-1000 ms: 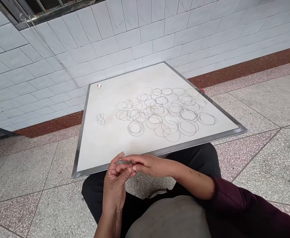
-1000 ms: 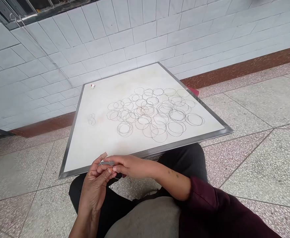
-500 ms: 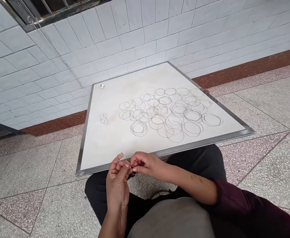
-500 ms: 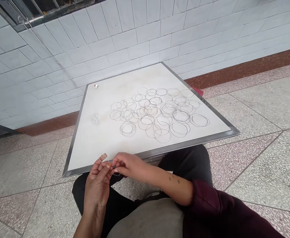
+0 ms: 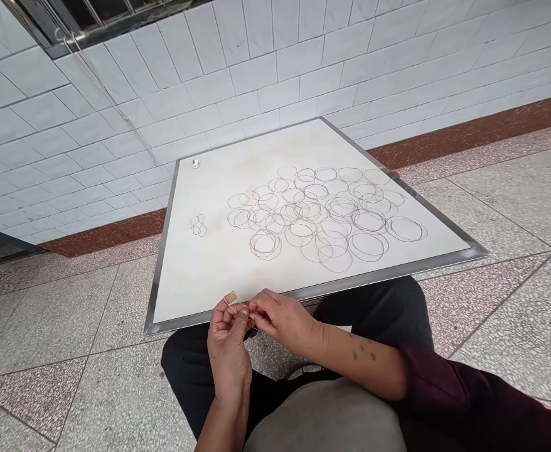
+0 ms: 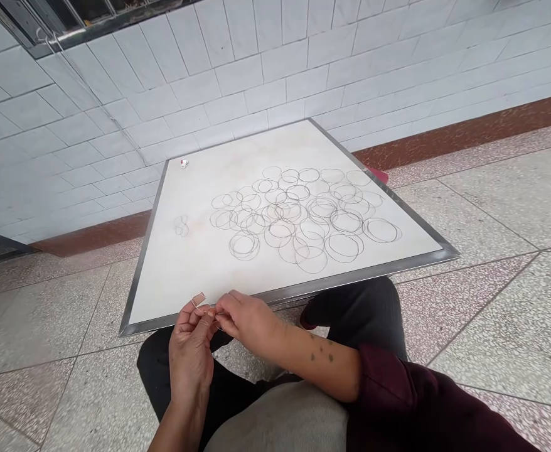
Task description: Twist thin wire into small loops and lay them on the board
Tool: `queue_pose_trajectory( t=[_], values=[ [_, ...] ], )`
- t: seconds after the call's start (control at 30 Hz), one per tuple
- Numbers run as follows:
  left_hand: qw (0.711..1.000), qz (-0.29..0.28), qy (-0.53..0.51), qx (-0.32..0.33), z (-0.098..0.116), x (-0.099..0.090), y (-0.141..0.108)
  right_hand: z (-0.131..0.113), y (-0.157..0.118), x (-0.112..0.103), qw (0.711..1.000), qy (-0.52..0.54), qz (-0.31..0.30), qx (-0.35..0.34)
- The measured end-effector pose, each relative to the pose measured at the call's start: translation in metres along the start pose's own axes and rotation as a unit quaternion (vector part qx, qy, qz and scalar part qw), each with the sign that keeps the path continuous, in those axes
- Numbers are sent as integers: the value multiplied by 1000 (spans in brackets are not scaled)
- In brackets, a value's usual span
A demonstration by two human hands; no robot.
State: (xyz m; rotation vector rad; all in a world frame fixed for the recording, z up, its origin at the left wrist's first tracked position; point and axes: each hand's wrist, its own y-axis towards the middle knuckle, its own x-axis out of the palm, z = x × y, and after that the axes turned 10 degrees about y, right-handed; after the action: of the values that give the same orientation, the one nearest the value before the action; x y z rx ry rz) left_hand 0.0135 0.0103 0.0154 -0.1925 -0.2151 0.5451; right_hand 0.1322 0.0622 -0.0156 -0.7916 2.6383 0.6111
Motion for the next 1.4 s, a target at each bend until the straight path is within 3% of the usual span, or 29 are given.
queue_pose_trajectory(
  t=[0.33,0.57,0.8,1.07,1.23,1.4],
  values=[
    [999,35,-7,3,-7,8,4,-3,3,6,985,-174,13,-15],
    [1000,30,-2,5,-16,11,9,-6,4,5,975,-220,22,17],
    [1000,18,2,-5,-14,7,12,-2,1,3,991,-107,51,57],
    [1000,10,20,1,-21,3,13,1,0,1,994,-95,26,53],
    [1000,-7,11,-20,-16,-5,15,4,0,-2,994,54,23,92],
    [999,-25,30,-36,-5,-8,14,1,-1,-2,971,198,19,131]
  ],
)
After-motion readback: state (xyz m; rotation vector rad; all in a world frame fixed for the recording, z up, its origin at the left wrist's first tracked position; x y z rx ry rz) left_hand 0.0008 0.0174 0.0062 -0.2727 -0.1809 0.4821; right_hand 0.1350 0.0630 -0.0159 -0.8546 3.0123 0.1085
